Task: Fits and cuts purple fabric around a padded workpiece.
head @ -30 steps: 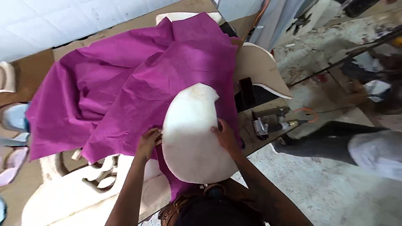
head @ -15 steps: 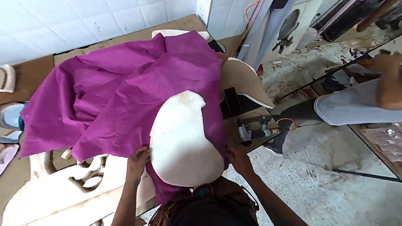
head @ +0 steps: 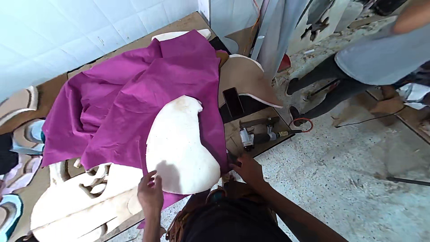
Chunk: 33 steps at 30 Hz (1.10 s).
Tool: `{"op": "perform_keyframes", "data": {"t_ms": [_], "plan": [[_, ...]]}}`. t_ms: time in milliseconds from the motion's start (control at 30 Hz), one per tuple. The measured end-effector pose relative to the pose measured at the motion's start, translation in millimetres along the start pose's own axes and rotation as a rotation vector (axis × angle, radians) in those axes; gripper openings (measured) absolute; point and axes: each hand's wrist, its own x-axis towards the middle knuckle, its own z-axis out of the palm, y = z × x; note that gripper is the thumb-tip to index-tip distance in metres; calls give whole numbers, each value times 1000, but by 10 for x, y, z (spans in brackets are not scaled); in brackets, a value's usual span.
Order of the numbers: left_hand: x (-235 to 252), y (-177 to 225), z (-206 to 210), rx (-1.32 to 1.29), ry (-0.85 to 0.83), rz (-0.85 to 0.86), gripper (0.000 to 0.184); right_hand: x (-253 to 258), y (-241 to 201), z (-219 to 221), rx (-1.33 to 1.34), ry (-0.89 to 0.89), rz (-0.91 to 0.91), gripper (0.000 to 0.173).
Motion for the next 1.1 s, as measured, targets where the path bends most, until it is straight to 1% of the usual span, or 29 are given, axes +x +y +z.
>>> {"op": "perform_keyframes", "data": {"t_ms": [33,100,167,233,300,367,433,500,533,600,633,667,733,767,833,900,933,967,1000,1033,1100], "plan": [[52,298,96,12,-67,60,29,-12,6,13,5,13,-9,62],[248,874,438,69,-243,216,29,-13,-15,79,-4,54,-29,64],[528,1364,967,174,-380,474,29,-21,-44,147,-23,89,-28,65],[859,1751,1606,245,-496,766,27,-40,-63,156,-27,97,-1,65],[1195,1966,2194,355,-655,1026,25,-50,-88,176,-54,83,33,64],[1479,2108,2607,592,-840,1188,23,-64,-107,164,-74,57,62,59],[1672,2193,2822,880,-963,1288,25,-158,-104,136,-52,2,95,54],[1735,2396,2852,1152,-1012,1357,30,-304,-26,74,28,-80,129,49],[1702,2534,2812,1294,-1024,1357,32,-396,52,65,92,-123,138,48],[1633,2725,2784,1539,-1001,1374,28,-601,265,143,296,-213,158,45],[1632,2785,2787,1598,-972,1390,25,-678,383,200,411,-284,164,41],[1655,2854,2788,1593,-942,1410,22,-742,497,267,543,-348,167,36],[1730,2966,2815,1428,-889,1425,17,-869,692,394,769,-426,164,29],[1741,3033,2810,1332,-864,1417,15,-930,773,429,832,-446,168,27],[1722,3143,2690,1091,-835,1372,11,-1004,947,481,866,-469,148,25],[1639,3132,2392,739,-799,1290,14,-996,1119,409,828,-478,84,23],[1525,3049,2150,549,-791,1225,16,-964,1196,350,781,-481,48,23],[1347,2894,1862,376,-814,1126,17,-919,1270,284,712,-495,18,27],[1098,2659,1543,207,-877,998,17,-863,1337,209,638,-520,-7,33],[793,2360,1217,60,-986,835,16,-793,1396,130,569,-562,-31,36],[125,1573,715,-147,-1295,403,18,-643,1495,17,475,-677,-82,40]]}}
